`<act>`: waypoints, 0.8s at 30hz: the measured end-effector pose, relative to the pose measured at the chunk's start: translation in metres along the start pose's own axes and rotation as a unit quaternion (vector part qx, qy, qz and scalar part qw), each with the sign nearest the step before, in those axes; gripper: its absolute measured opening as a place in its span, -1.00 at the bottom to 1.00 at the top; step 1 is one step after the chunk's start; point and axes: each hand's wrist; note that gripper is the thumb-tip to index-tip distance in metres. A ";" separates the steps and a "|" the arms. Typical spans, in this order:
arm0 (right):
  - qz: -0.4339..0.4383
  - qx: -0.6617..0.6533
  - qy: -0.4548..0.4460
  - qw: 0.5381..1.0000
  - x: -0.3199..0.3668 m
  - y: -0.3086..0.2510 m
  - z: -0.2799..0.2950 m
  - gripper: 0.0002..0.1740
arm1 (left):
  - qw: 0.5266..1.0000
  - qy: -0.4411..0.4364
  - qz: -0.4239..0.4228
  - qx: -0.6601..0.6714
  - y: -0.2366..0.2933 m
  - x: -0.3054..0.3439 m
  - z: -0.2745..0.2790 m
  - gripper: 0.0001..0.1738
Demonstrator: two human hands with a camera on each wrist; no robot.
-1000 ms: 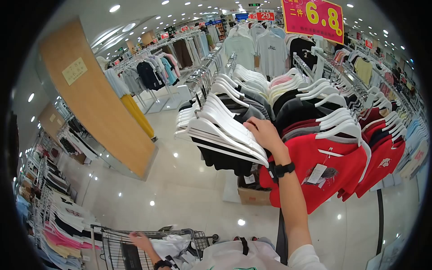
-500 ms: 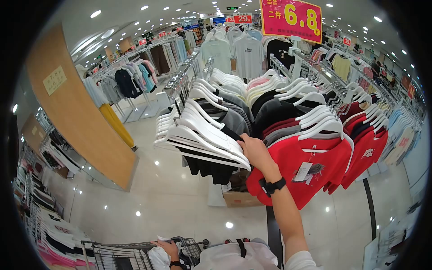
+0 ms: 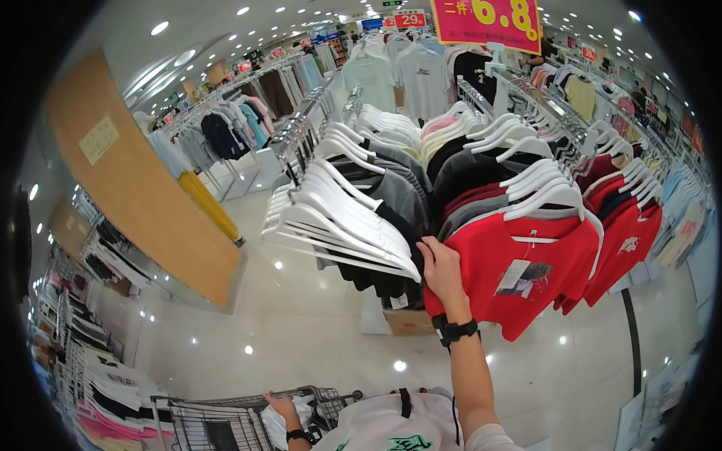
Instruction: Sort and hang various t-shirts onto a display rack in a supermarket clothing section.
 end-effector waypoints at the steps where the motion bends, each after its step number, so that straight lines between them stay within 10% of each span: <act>1: -0.024 0.012 -0.011 1.000 0.001 -0.001 0.004 -0.89 | 0.996 0.045 -0.075 0.029 -0.032 -0.015 -0.005 -0.09; 5: -0.040 0.011 0.036 0.998 0.006 0.002 0.009 -0.89 | 0.998 -0.013 0.053 0.024 -0.032 -0.026 0.010 0.01; 24: -0.213 -0.098 0.069 0.970 0.064 0.039 -0.008 -0.80 | 0.997 -0.040 0.061 0.024 -0.029 -0.021 0.005 0.02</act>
Point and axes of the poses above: each hand's wrist, its own x-axis away from the middle knuckle, its own z-axis out of the back of the hand, y = z × x, and after that the axes turned 5 degrees about -z, right-handed
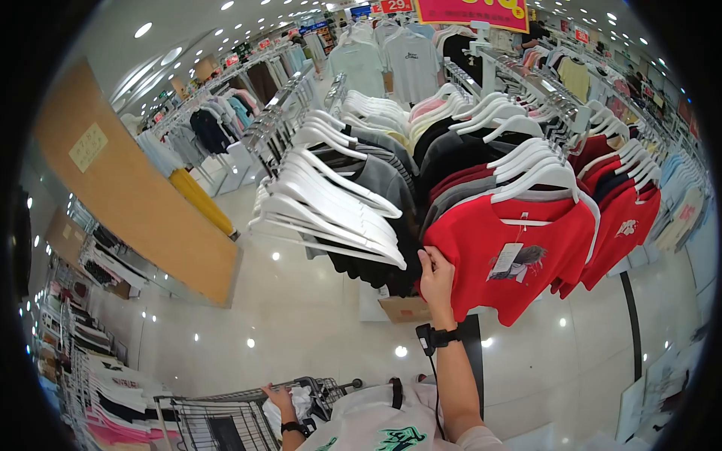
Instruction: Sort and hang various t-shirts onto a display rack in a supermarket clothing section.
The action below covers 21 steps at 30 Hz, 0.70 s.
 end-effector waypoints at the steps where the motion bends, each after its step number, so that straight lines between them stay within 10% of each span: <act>1: -0.008 -0.023 0.008 1.000 0.000 0.007 -0.003 -0.79 | 1.000 0.003 -0.007 0.003 0.000 0.002 0.000 0.02; 21: -0.108 -0.171 -0.032 0.979 0.036 0.044 0.014 -0.83 | 0.992 0.058 -0.113 0.010 -0.016 0.005 -0.017 0.07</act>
Point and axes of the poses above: each hand's wrist, its own x-axis away from the middle knuckle, its own z-axis out of the back of the hand, y = z × x, and after that the axes turned 5 degrees about -z, right-handed
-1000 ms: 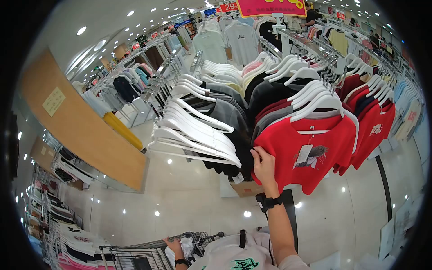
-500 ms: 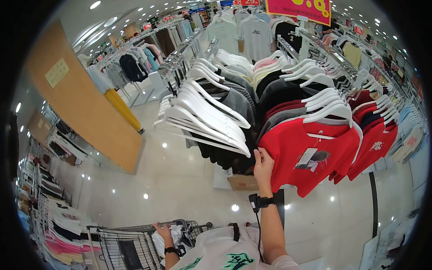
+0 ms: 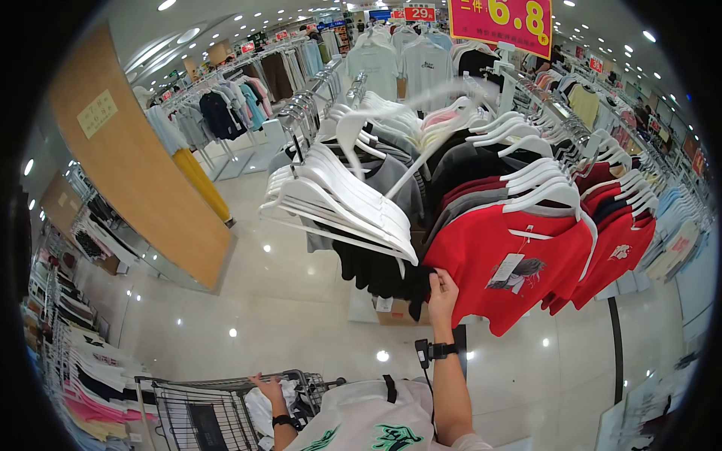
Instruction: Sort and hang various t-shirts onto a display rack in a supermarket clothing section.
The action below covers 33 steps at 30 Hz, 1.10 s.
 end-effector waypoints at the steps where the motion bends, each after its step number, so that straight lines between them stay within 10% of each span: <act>1: 0.001 0.003 0.000 1.000 0.004 0.005 0.003 -0.83 | 0.999 -0.005 -0.022 -0.023 -0.023 -0.009 0.001 0.10; 5: -0.053 0.095 -0.034 0.993 0.023 0.019 0.008 -0.83 | 0.990 -0.020 -0.054 -0.128 -0.034 -0.015 0.008 0.15; 10: -0.042 0.230 -0.162 0.959 0.052 0.037 0.001 -0.80 | 0.977 -0.006 -0.026 -0.213 0.052 -0.004 0.008 -0.31; 12: -0.079 0.257 -0.225 0.937 0.070 0.005 -0.015 -0.78 | 0.935 0.014 -0.159 -0.317 0.071 -0.004 0.000 -0.45; 15: -0.111 0.233 -0.347 0.902 0.083 -0.009 -0.025 -0.77 | 0.975 -0.186 -0.106 -0.062 0.132 0.000 -0.023 -0.51; 18: -0.146 0.201 -0.428 0.869 0.091 -0.046 -0.036 -0.76 | 0.894 -0.423 -0.134 -0.061 0.192 0.007 -0.049 -0.47; 23: -0.121 0.193 -0.544 0.808 0.093 -0.134 -0.044 -0.73 | 0.785 -0.545 -0.291 -0.048 0.286 0.051 -0.094 -0.30; 29: -0.051 0.099 -0.467 0.877 0.089 -0.178 -0.020 -0.83 | 0.573 -0.668 -0.474 -0.029 0.269 0.081 -0.148 -0.38; 33: -0.043 0.041 -0.279 0.958 0.075 -0.161 0.017 -0.74 | 0.543 -0.811 -0.215 -0.031 0.266 0.087 -0.151 -0.83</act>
Point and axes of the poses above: each hand's wrist, its own x-axis away from the middle knuckle, its own z-axis out of the back of the hand, y = z × x, and after that the axes turned 5 degrees about -z, right-handed
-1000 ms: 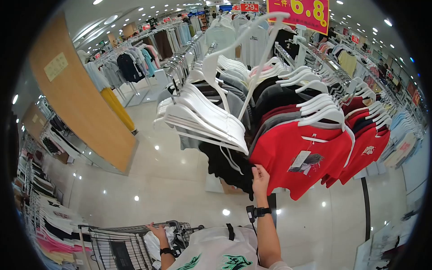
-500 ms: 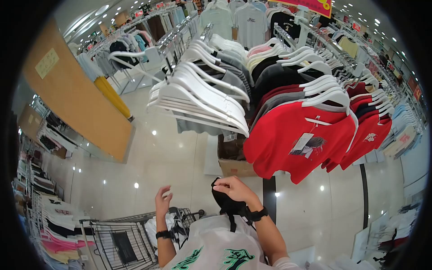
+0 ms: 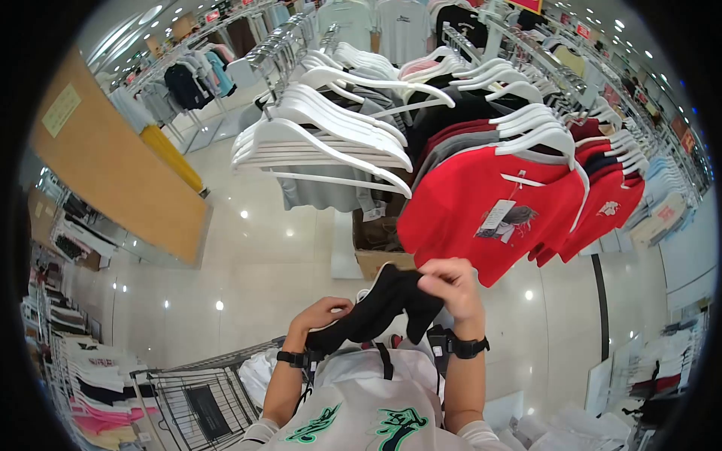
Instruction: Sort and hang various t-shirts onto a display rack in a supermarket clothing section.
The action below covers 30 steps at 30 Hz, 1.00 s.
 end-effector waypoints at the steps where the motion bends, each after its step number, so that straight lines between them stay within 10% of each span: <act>1: -0.018 -0.096 0.031 0.995 0.004 0.001 0.005 -0.75 | 0.997 -0.015 0.023 0.073 -0.001 0.002 -0.002 -0.84; 8: 0.043 -0.168 0.175 0.969 -0.004 0.025 0.027 -0.81 | 0.981 -0.111 -0.029 0.156 0.033 0.007 -0.032 -0.47; 14: 0.016 -0.149 0.202 0.968 0.001 0.025 0.049 -0.83 | 0.941 0.270 0.049 0.200 0.056 0.042 0.016 -0.62; 20: -0.042 -0.141 0.151 0.978 -0.006 0.027 0.007 -0.85 | 0.889 0.377 -0.038 0.259 0.080 0.078 0.024 -0.58; 24: -0.072 0.047 -0.096 0.992 -0.016 0.027 -0.083 -0.82 | 0.803 0.367 -0.091 0.461 0.076 0.073 -0.009 -0.40; 28: -0.064 0.060 -0.289 0.953 -0.011 0.034 -0.150 -0.79 | 0.949 0.183 -0.127 0.222 0.056 0.095 -0.028 0.38; 29: -0.035 -0.003 -0.283 0.959 -0.013 0.045 -0.153 -0.79 | 0.955 0.237 -0.003 0.179 0.085 0.103 -0.025 0.47; 30: -0.074 -0.031 -0.294 0.952 -0.016 0.052 -0.150 -0.79 | 0.943 0.295 0.043 0.145 0.129 0.101 -0.019 0.08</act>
Point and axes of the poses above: each hand's wrist, its own x-axis away from the middle knuckle, its own z-axis out of the back of the hand, y = z × x, and after that the axes turned 5 degrees about -z, right-handed
